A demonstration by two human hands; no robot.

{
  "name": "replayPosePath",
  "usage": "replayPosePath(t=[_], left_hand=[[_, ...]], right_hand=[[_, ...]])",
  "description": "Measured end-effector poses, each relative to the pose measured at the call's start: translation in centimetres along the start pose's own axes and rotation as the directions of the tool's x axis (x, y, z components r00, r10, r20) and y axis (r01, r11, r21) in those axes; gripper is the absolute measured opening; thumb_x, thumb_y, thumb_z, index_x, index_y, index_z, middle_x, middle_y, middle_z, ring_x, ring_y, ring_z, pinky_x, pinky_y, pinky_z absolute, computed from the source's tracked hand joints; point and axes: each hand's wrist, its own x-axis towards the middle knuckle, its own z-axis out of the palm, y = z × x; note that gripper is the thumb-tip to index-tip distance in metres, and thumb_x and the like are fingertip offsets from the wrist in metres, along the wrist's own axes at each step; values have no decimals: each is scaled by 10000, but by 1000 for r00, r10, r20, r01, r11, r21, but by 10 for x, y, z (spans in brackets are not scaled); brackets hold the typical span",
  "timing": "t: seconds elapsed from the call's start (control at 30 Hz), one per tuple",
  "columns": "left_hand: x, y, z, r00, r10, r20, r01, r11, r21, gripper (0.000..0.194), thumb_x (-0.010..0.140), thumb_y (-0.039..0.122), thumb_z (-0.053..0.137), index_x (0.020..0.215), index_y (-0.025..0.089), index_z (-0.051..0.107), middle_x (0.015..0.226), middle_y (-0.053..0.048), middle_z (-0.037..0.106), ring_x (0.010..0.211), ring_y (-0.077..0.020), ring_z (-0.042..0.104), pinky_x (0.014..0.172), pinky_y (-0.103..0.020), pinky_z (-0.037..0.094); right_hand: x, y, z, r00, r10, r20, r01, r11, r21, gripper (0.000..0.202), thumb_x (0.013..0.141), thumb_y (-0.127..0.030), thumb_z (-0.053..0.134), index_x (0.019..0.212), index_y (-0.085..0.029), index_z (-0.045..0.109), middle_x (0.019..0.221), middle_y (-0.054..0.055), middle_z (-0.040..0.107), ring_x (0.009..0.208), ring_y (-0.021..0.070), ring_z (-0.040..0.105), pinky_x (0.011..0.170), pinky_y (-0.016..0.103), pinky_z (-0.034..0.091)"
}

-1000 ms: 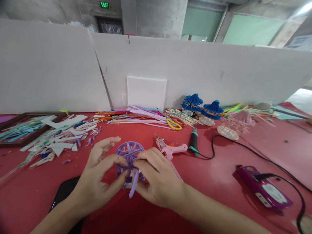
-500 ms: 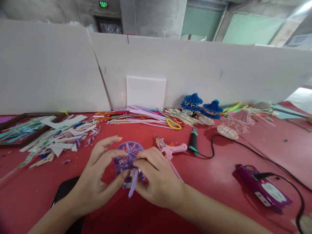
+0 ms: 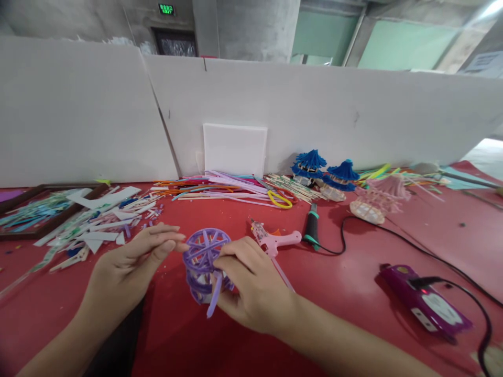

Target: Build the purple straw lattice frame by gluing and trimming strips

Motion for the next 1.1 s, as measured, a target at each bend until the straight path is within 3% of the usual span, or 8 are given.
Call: replayPosePath(t=[0.07,0.13,0.3,0.43,1.1], left_hand=[[-1,7,1,996,55,72,-60,996,72,263,937,231,507,1156,260,650,1090,-42,735,1093,-212,641,991,-381,505],[-3,15,3,981,123,153,-146,977,152,339,916,190,508,1246,251,562,1212,-71,664,1162,-223,597,1004,-391,493],[-5,26,6,951,177,255,-248,927,280,144,884,204,545,985,251,635,1209,-79,578,1160,-262,549,967,-414,485],[-1,29,8,931,178,317,-276,914,296,113,871,185,547,912,239,638,1242,-80,535,1205,-281,488,1003,-440,446],[3,24,9,934,220,282,-305,902,304,94,820,169,631,863,238,679,1275,-77,522,1234,-307,439,1012,-474,451]], right_hand=[[1,0,0,1000,-4,-8,4,1000,0,192,836,-120,598,1023,-165,607,951,97,650,828,214,594,727,355,536],[3,0,-1,1000,-12,-18,12,1000,-1,182,837,-117,588,1012,-162,609,945,100,653,826,212,598,724,345,540],[5,-1,-3,1000,-21,-23,21,1000,-11,171,851,-116,567,1010,-159,612,933,97,659,808,204,600,710,333,541],[5,-1,-3,1000,-9,-10,9,1000,0,179,850,-120,576,1020,-159,614,942,97,655,811,207,597,714,337,542],[4,1,-4,999,-25,-23,25,1000,10,195,860,-131,584,1048,-162,624,930,97,674,799,203,636,704,324,567]])
